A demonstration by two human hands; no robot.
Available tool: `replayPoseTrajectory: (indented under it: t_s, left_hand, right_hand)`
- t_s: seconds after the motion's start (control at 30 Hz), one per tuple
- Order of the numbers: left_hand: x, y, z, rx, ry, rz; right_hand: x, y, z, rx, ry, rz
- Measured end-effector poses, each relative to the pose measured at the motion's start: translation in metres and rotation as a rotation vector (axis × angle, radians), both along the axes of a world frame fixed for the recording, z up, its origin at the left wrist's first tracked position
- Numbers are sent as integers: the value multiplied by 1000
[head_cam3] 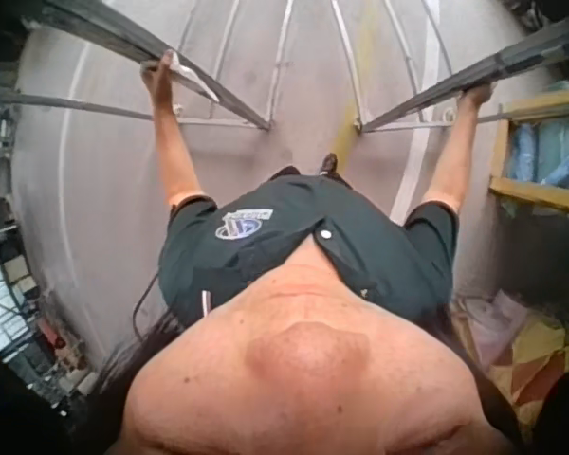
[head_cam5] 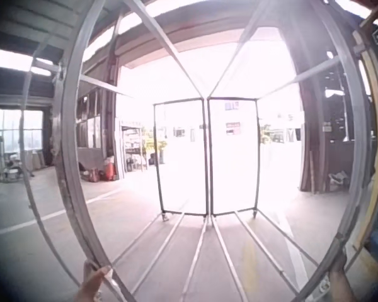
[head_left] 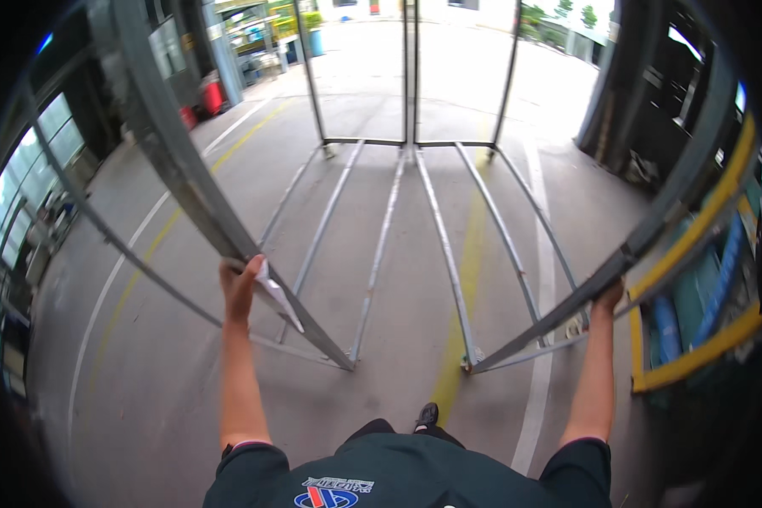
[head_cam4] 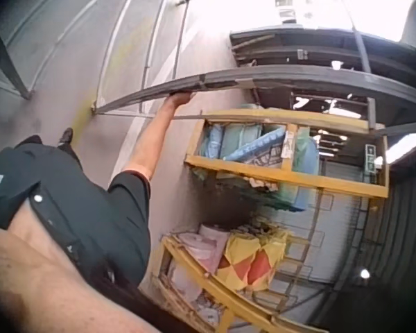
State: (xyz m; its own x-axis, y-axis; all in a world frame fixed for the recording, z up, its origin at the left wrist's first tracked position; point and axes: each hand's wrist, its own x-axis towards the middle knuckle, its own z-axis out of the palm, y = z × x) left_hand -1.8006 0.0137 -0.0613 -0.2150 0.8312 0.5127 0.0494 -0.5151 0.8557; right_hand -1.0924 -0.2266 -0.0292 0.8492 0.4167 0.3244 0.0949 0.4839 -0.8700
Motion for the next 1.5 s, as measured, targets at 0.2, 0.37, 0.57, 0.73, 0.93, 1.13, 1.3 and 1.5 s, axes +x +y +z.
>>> replayPoseTrajectory:
  t_s: [0.2, 0.37, 0.57, 0.73, 0.93, 1.13, 1.3, 1.5]
  left_hand:
    - [-87, 14, -23, -77, -91, -62]
    - [-113, 3, -24, -100, -58, -166]
    - [-167, -45, -46, -58, -41, -129]
    - [-305, -79, -88, -92, -55, -120]
    - [-415, -113, -79, -62, -49, -225]
    - [-524, -320, -93, -28, -89, -234]
    - [-631, -453, -107, -8, 7, -236]
    - [-759, -625, -128, -60, 19, -131]
  right_hand:
    - [-109, 46, 10, -159, -87, -342]
    - [-155, -30, -28, -269, -141, -456]
    - [-274, -121, -48, -115, -78, -352]
    - [-427, -190, -56, -318, -385, -522]
    - [-557, -290, -44, -262, -257, -456]
    - [-676, -490, -67, -82, -141, -215]
    - [-802, -627, -85, -277, -242, -594]
    - [-951, -773, -99, -285, -172, -435]
